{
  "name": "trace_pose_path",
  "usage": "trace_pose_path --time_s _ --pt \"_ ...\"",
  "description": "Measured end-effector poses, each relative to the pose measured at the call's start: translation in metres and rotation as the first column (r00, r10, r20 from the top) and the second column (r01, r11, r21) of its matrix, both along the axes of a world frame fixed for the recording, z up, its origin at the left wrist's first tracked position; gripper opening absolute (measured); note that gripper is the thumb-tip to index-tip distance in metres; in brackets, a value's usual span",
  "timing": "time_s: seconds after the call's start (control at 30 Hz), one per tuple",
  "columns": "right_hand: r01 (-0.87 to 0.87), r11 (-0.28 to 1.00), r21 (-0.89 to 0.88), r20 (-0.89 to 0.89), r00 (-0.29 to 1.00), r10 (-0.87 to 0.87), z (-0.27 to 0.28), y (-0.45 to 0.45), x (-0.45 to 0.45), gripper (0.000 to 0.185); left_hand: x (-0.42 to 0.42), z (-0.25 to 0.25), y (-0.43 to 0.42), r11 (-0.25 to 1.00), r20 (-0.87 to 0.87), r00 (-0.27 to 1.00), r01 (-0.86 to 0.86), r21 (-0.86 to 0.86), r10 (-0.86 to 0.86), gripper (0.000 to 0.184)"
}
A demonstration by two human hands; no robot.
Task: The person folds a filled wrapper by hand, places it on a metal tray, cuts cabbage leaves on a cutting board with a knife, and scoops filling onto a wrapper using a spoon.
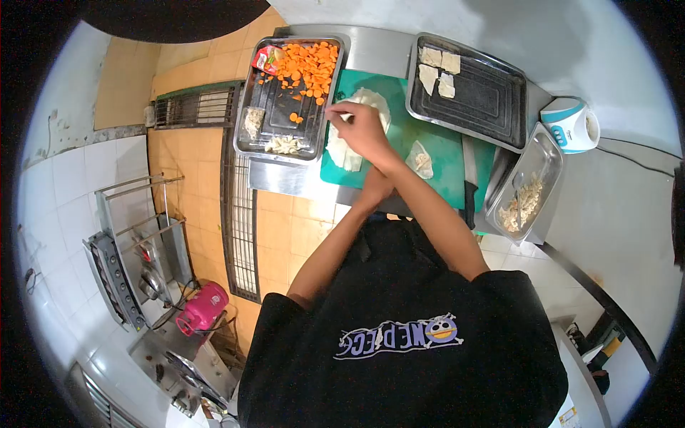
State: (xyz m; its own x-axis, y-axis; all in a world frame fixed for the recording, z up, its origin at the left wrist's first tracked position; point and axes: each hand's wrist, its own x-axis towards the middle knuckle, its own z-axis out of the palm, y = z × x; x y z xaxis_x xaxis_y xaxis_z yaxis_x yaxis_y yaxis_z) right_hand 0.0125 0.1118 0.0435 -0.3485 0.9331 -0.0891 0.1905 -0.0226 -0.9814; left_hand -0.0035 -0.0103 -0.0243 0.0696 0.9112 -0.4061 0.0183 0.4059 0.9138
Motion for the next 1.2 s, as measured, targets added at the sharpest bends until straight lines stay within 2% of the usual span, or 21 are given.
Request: trace_pose_path --time_s 0.1,0.17,0.23,0.3,0.37,0.43,0.47,0.53,0.6,0.63,0.67,0.7,0.73,0.9,1.13,1.2 --pt "0.052 0.998 -0.044 0.012 0.999 -0.051 -0.005 -0.022 0.050 0.021 0.009 -0.005 0.003 0.998 -0.048 0.998 0.038 -0.046 -0.040 0.025" --pt "0.174 0.985 -0.023 -0.046 0.984 -0.175 -0.021 -0.039 0.089 0.022 0.009 -0.001 0.003 0.998 0.072 0.997 -0.033 -0.060 0.037 0.027" --pt "0.304 0.942 -0.143 0.009 0.952 -0.306 -0.016 -0.056 0.127 0.021 0.013 0.005 0.007 0.990 0.075 0.995 -0.050 -0.131 0.060 0.029" --pt "0.368 0.923 -0.115 0.059 0.930 -0.364 -0.019 -0.073 0.157 0.021 0.013 0.009 0.011 0.981 0.020 0.999 0.033 -0.191 -0.029 0.029" --pt "0.427 0.900 -0.088 0.100 0.903 -0.418 -0.022 -0.090 0.179 0.021 0.015 0.013 0.011 0.979 0.004 1.000 0.023 -0.203 -0.023 0.029" --pt "0.357 0.925 -0.126 0.298 0.904 -0.308 -0.020 -0.104 0.191 0.020 0.018 0.013 0.011 0.978 -0.017 1.000 0.013 -0.209 -0.016 0.030" --pt "0.366 0.922 -0.128 0.294 0.902 -0.317 -0.020 -0.111 0.194 0.020 0.020 0.014 0.012 0.985 -0.041 0.999 0.007 -0.171 -0.014 0.029" --pt "0.223 0.974 0.032 0.387 0.896 -0.218 -0.016 -0.119 0.194 0.020 0.022 0.025 0.014 0.991 -0.069 0.997 0.009 -0.135 -0.019 0.029" --pt "0.191 0.980 0.059 0.402 0.894 -0.198 -0.016 -0.122 0.192 0.024 0.026 0.036 0.016 0.998 -0.220 0.974 0.055 -0.041 -0.063 0.031" --pt "0.148 0.985 0.088 0.422 0.890 -0.171 -0.017 -0.124 0.190 0.027 0.027 0.038 0.016 0.997 -0.222 0.972 0.064 -0.045 -0.073 0.031" --pt "0.157 0.984 0.084 0.420 0.890 -0.178 -0.019 -0.126 0.189 0.027 0.029 0.040 0.016 0.994 -0.320 0.943 0.107 0.012 -0.098 0.032" --pt "0.128 0.977 0.171 0.450 0.872 -0.193 -0.025 -0.127 0.187 0.031 0.030 0.041 0.016 0.986 -0.414 0.903 0.155 0.065 -0.115 0.032" --pt "0.093 0.962 0.255 0.479 0.853 -0.209 -0.030 -0.128 0.187 0.035 0.032 0.043 0.016 0.985 -0.416 0.901 0.164 0.062 -0.124 0.032" --pt "0.058 0.949 0.309 0.484 0.850 -0.209 -0.048 -0.129 0.192 0.039 0.039 0.044 0.015 0.954 -0.603 0.780 0.282 0.099 -0.168 0.035" --pt "0.091 0.935 0.343 0.439 0.864 -0.245 -0.055 -0.124 0.195 0.034 0.043 0.052 0.017 0.903 -0.733 0.662 0.397 0.165 -0.157 0.037" --pt "0.098 0.937 0.335 0.437 0.865 -0.247 -0.054 -0.123 0.195 0.032 0.046 0.052 0.017 0.846 -0.817 0.549 0.508 0.159 -0.176 0.035"
